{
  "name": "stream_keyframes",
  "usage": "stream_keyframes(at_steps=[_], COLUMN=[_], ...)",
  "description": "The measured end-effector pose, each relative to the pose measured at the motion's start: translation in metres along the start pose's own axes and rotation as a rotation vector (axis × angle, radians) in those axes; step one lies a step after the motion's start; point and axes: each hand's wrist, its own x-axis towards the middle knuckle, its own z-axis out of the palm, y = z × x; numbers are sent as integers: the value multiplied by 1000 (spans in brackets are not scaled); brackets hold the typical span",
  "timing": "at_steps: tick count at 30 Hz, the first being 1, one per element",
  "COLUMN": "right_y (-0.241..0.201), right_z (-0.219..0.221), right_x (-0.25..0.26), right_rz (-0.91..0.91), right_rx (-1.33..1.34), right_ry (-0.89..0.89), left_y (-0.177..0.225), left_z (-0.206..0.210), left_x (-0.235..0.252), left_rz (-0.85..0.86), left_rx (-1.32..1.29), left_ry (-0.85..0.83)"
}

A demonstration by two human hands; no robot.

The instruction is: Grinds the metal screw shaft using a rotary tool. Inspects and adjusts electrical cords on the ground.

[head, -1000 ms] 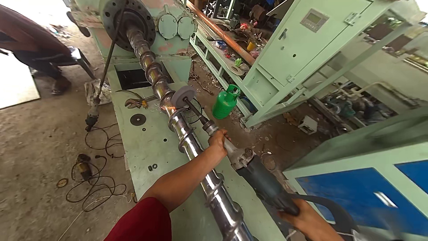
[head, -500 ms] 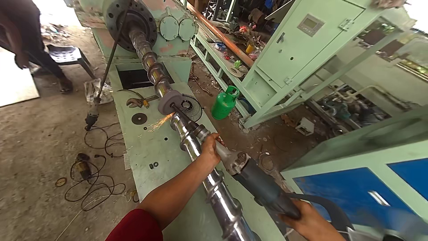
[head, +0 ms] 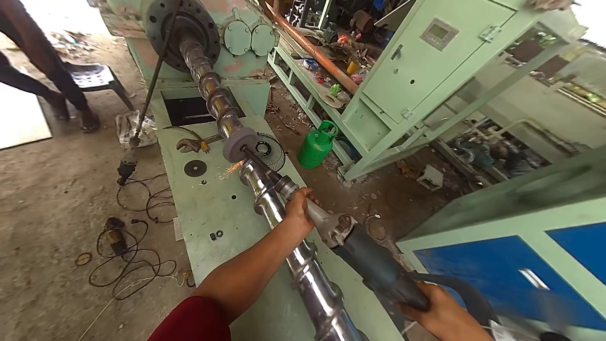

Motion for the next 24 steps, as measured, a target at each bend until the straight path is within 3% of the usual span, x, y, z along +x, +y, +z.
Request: stream_keyframes(at_steps=[24], right_y=[37], right_z=[23], right_x=[38], right_rz=[94], right_rx=[325], right_ry=[-65], left_y=[-26], left_z=[33], left_x=[60], left_rz=[-12], left_rx=[110], left_ry=[41])
